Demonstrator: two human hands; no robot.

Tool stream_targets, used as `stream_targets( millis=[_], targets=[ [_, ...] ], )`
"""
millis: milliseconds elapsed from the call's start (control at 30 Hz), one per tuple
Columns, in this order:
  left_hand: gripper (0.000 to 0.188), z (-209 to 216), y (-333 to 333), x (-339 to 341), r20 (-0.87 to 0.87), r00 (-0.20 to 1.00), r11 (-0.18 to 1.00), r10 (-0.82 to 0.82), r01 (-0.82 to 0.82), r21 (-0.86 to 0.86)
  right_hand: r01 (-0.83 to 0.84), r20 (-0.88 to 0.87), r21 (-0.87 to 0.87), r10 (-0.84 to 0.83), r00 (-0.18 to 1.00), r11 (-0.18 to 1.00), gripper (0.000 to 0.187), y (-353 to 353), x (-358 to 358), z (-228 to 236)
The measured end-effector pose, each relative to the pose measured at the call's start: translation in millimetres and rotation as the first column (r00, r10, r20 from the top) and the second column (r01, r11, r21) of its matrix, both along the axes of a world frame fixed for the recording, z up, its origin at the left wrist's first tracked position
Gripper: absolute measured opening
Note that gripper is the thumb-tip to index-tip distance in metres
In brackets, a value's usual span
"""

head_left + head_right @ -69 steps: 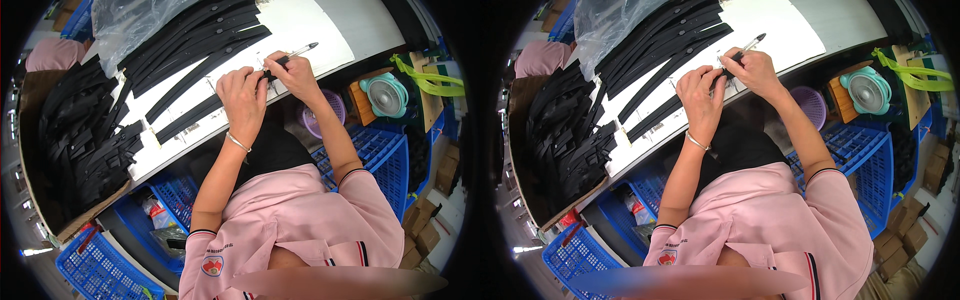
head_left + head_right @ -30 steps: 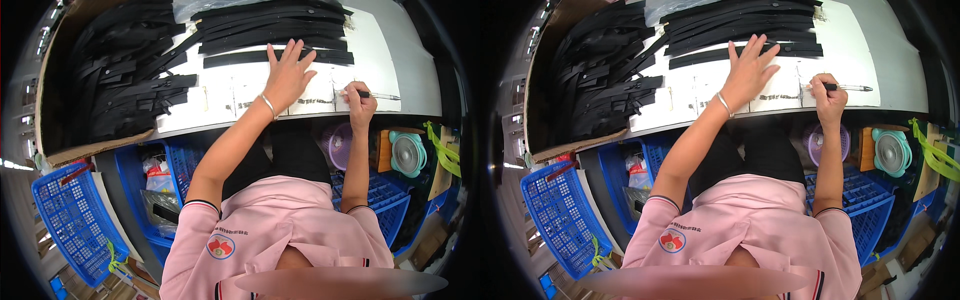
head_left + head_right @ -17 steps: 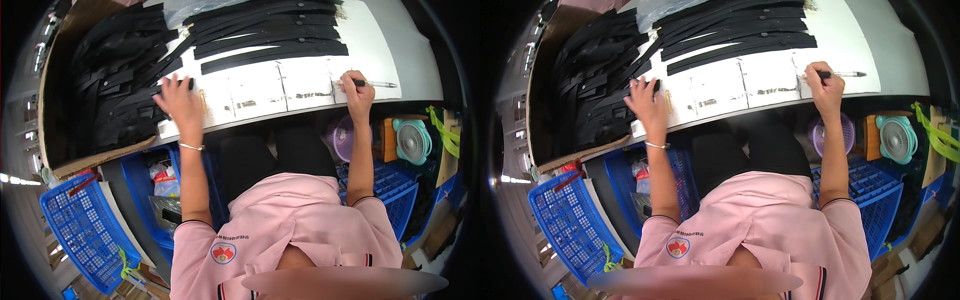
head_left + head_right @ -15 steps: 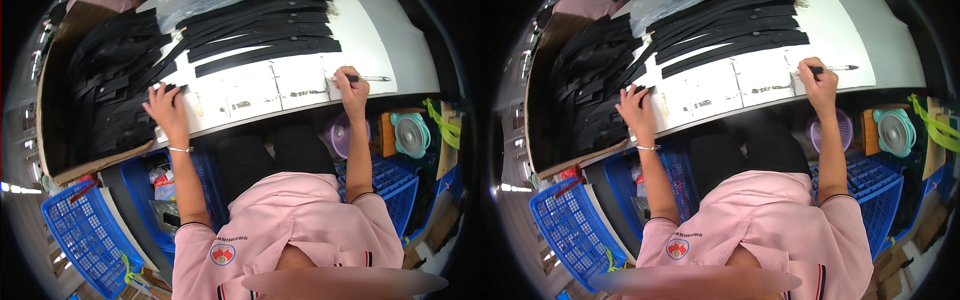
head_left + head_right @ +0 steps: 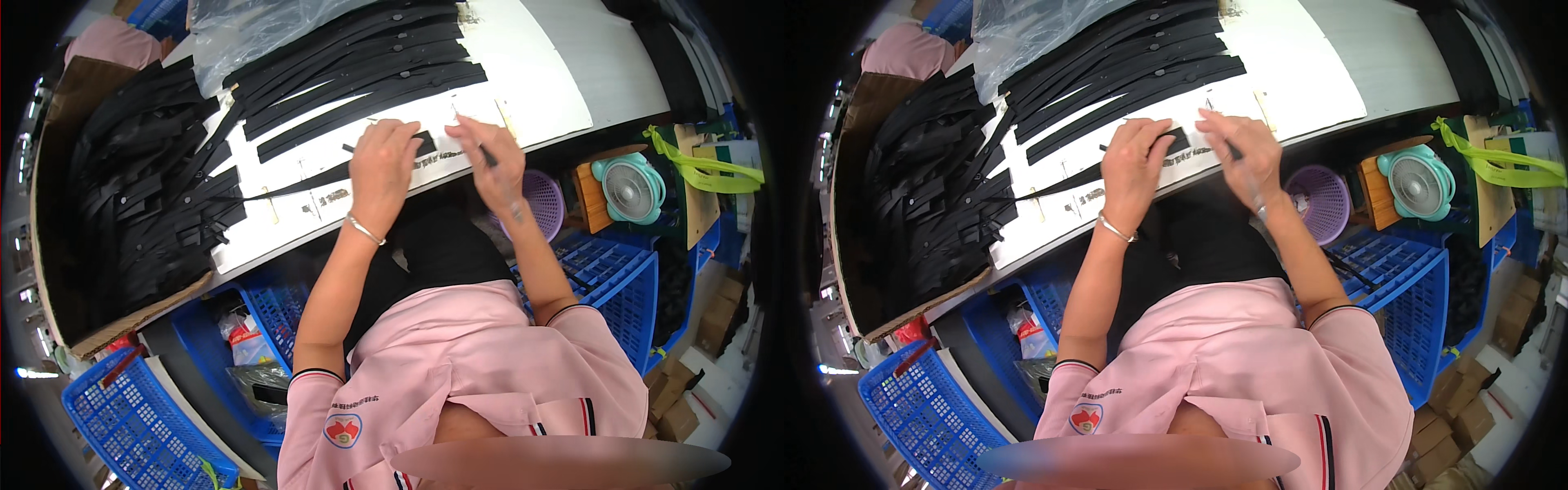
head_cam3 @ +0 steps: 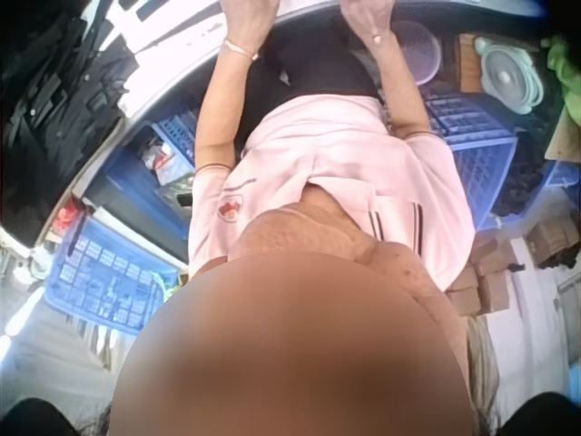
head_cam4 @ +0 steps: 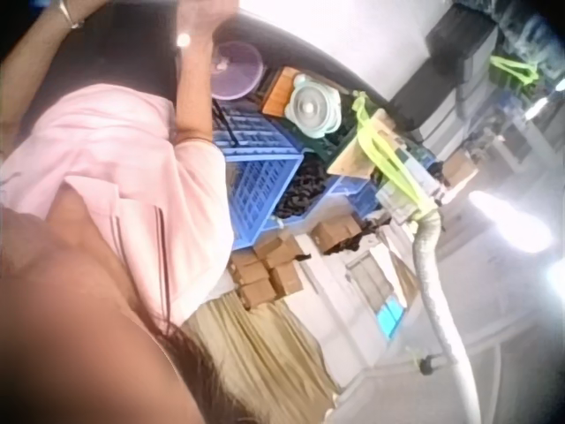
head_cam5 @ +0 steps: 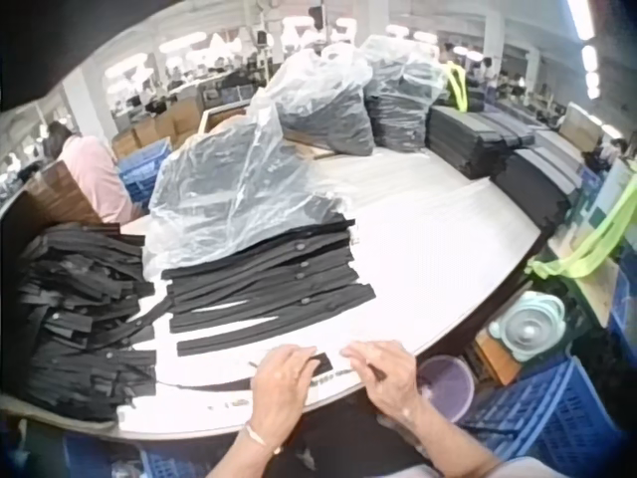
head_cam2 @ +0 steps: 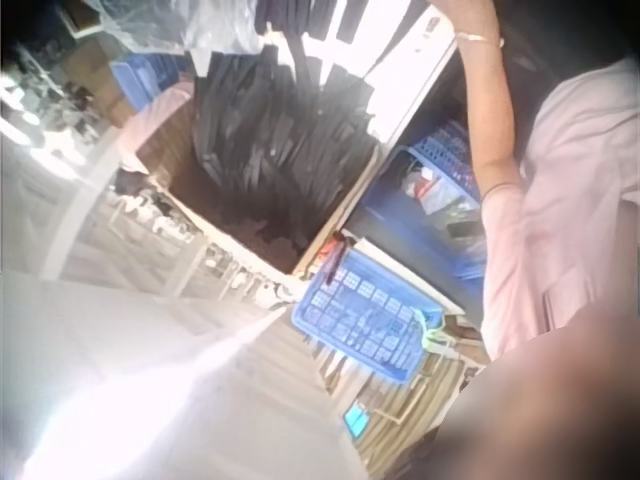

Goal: Marking specific points on black zippers using a template and a pen.

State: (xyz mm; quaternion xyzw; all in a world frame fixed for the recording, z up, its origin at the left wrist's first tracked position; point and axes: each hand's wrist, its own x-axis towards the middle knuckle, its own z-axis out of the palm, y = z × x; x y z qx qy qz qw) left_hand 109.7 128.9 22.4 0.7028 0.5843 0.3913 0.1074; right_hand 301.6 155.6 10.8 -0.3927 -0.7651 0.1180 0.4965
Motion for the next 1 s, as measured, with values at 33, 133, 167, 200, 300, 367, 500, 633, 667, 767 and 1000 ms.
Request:
stream_targets(
  millis=[33,133,167,200,300,367,500,633,667,767,1000],
  targets=[
    [0.02,-1,1,8,0.003,1.0,1.0,0.003,-0.003,0.0,-0.017,0.083,0.034,0.014,0.996,0.999,0.041,-6,0,-3],
    [0.021,-3,-1,17,0.06,0.998,0.999,-0.01,0.008,0.036,-0.045,0.24,0.069,0.027,0.97,0.997,0.047,-19,-1,-14],
    [0.022,-5,-3,15,0.019,1.0,0.997,0.008,-0.009,0.071,-0.046,0.324,0.114,0.007,0.946,0.992,0.05,-20,3,-15],
    [0.022,-6,-6,12,-0.022,0.999,0.994,0.028,-0.026,0.107,-0.052,0.404,0.158,-0.017,0.915,0.986,0.053,-21,8,-16],
    [0.022,-2,-19,-3,-0.087,0.991,0.985,0.102,-0.088,0.148,-0.059,0.453,0.146,-0.013,0.892,0.988,0.055,-16,27,-17],
    [0.023,-7,-27,-18,-0.117,0.985,0.986,0.123,-0.108,0.13,-0.037,0.439,0.133,-0.025,0.898,0.99,0.055,-9,40,-16],
    [0.025,-13,-45,-37,-0.194,0.965,0.983,0.178,-0.166,0.076,0.028,0.441,0.161,-0.097,0.892,0.987,0.048,6,74,-15],
    [0.032,-14,-68,-44,-0.245,0.94,0.971,0.236,-0.234,0.041,0.029,0.448,0.187,-0.111,0.887,0.982,0.042,5,75,-19],
    [0.032,-13,-74,-47,-0.245,0.936,0.967,0.253,-0.25,0.041,0.012,0.448,0.187,-0.096,0.889,0.982,0.042,5,76,-21],
    [0.044,-12,-90,-59,-0.235,0.928,0.955,0.289,-0.298,-0.003,0.073,0.397,0.202,-0.15,0.905,0.977,0.038,6,76,-29],
    [0.061,-18,-121,-81,-0.316,0.871,0.898,0.375,-0.427,-0.11,0.107,0.361,0.168,-0.162,0.919,0.98,0.039,3,71,-27]
  ],
)
